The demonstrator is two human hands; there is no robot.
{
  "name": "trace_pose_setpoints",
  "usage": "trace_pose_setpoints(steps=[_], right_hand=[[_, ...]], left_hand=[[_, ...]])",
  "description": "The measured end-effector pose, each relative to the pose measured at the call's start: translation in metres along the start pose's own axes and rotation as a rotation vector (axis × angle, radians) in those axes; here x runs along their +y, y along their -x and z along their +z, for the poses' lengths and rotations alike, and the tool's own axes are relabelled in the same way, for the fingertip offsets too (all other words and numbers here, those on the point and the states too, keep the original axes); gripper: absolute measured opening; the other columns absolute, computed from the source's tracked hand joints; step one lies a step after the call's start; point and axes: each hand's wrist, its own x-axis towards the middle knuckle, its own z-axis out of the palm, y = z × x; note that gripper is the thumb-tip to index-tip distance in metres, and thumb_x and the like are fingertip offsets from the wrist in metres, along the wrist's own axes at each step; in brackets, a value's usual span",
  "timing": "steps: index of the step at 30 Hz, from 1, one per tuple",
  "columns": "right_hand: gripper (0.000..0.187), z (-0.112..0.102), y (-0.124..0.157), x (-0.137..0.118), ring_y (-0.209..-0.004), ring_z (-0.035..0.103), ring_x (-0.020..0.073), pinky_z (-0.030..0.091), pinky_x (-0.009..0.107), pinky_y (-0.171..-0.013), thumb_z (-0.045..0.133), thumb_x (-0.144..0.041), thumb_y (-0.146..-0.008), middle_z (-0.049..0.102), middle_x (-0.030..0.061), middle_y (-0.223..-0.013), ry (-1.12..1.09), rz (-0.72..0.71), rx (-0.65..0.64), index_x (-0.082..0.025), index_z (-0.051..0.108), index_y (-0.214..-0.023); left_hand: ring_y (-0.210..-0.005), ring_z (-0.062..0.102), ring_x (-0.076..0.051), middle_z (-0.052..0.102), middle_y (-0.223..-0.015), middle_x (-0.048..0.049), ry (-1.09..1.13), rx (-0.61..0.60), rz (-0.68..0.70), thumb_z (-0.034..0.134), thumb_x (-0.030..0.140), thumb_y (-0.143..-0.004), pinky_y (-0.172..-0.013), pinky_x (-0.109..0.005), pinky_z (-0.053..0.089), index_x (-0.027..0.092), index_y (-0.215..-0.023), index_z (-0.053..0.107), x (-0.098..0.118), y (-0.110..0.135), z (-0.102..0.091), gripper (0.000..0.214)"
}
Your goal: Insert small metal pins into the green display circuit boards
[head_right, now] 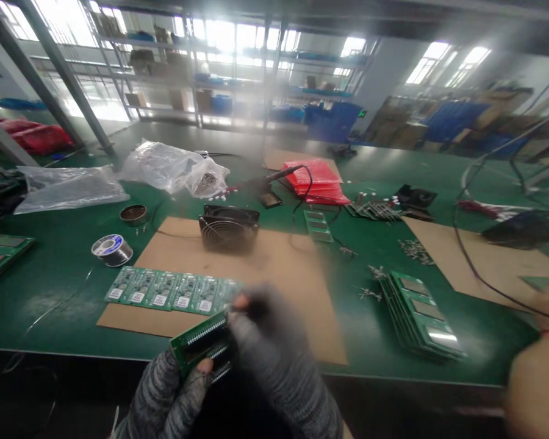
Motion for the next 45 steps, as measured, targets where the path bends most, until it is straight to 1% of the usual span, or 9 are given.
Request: trace_pose_setpoints(steps=[4, 9, 15, 21, 30, 33, 36, 41, 45], right_hand=[[0.025, -0.033, -0.017, 0.015, -0.089, 0.069, 0.0214, 0.059, 0.035, -0.076, 0.070, -0.032, -0.086, 0.072, 0.0065, -0.100, 0.011, -0.069, 0.022, -0.024, 0.064, -0.109], [0.013, -0.077, -0.066, 0.065, -0.088, 0.067, 0.0223, 0.057, 0.041, -0.083, 0.059, -0.028, -0.090, 0.070, 0.0082, -0.096, 0.616, -0.199, 0.031, -0.019, 0.064, -0.097], [0.021, -0.065, -0.089, 0.095, -0.098, 0.066, 0.0257, 0.052, 0.045, -0.094, 0.055, -0.021, -0.090, 0.072, 0.0100, -0.105, 0.802, -0.222, -0.101, -0.019, 0.069, -0.106], [0.022, -0.053, -0.100, 0.102, -0.100, 0.066, 0.0272, 0.051, 0.047, -0.096, 0.057, -0.015, -0.085, 0.073, 0.0106, -0.105, 0.869, -0.225, -0.140, -0.020, 0.070, -0.101], [0.014, -0.067, -0.072, 0.081, -0.089, 0.066, 0.0231, 0.055, 0.041, -0.085, 0.053, -0.027, -0.090, 0.070, 0.0090, -0.097, 0.713, -0.176, -0.071, -0.020, 0.063, -0.098], [0.013, -0.057, -0.047, 0.054, -0.074, 0.064, 0.0182, 0.055, 0.032, -0.069, 0.057, -0.034, -0.091, 0.066, 0.0029, -0.083, 0.453, -0.080, -0.091, -0.022, 0.060, -0.092], [0.011, -0.035, -0.024, 0.028, -0.066, 0.061, 0.0159, 0.051, 0.028, -0.063, 0.064, -0.032, -0.086, 0.064, -0.0003, -0.072, 0.197, 0.053, -0.125, -0.022, 0.063, -0.085], [0.006, -0.007, -0.005, 0.011, -0.067, 0.064, 0.0153, 0.050, 0.025, -0.060, 0.068, -0.026, -0.078, 0.069, 0.0009, -0.075, 0.070, 0.123, -0.188, -0.021, 0.067, -0.078], [0.005, -0.003, -0.003, 0.011, -0.066, 0.065, 0.0151, 0.051, 0.024, -0.060, 0.069, -0.025, -0.077, 0.070, 0.0004, -0.073, 0.041, 0.111, -0.196, -0.021, 0.067, -0.077]], left_hand=[[-0.118, 0.067, -0.028, 0.070, -0.128, -0.0050, -0.067, 0.018, 0.082, 0.061, 0.017, -0.092, -0.092, -0.040, 0.063, 0.036, -0.133, 0.061, -0.018, -0.003, -0.007, 0.045], [-0.115, 0.069, -0.023, 0.064, -0.138, -0.0017, 0.060, -0.045, 0.171, 0.056, 0.015, -0.094, -0.085, -0.032, 0.066, 0.037, -0.144, 0.050, -0.056, -0.015, -0.015, 0.054], [-0.127, 0.060, -0.032, 0.042, -0.157, -0.0107, -0.126, -0.071, 0.322, 0.064, 0.008, -0.087, -0.095, -0.039, 0.062, 0.025, -0.148, 0.046, -0.074, -0.004, -0.013, 0.066], [-0.128, 0.060, -0.026, 0.037, -0.160, -0.0072, -0.137, -0.086, 0.349, 0.062, 0.004, -0.086, -0.103, -0.035, 0.056, 0.023, -0.151, 0.042, -0.078, -0.003, -0.013, 0.071], [-0.124, 0.062, -0.026, 0.045, -0.155, -0.0056, 0.047, -0.115, 0.200, 0.056, 0.013, -0.094, -0.094, -0.032, 0.060, 0.030, -0.152, 0.039, -0.070, -0.011, -0.008, 0.063], [-0.127, 0.060, -0.028, 0.047, -0.153, -0.0066, 0.055, -0.091, 0.062, 0.051, 0.011, -0.096, -0.097, -0.041, 0.059, 0.034, -0.153, 0.036, -0.061, -0.012, -0.005, 0.063], [-0.134, 0.053, -0.027, 0.043, -0.156, -0.0024, -0.041, -0.057, 0.130, 0.053, 0.004, -0.093, -0.108, -0.043, 0.049, 0.037, -0.150, 0.040, -0.051, -0.015, -0.005, 0.067], [-0.151, 0.028, -0.022, 0.020, -0.167, -0.0044, -0.130, -0.015, 0.213, 0.052, 0.000, -0.091, -0.122, -0.035, 0.029, 0.019, -0.144, 0.050, -0.029, -0.028, -0.012, 0.056], [-0.151, 0.028, -0.024, 0.023, -0.166, -0.0084, -0.190, -0.020, 0.226, 0.053, 0.002, -0.091, -0.122, -0.037, 0.028, 0.014, -0.123, 0.061, -0.020, -0.033, -0.016, 0.036]])
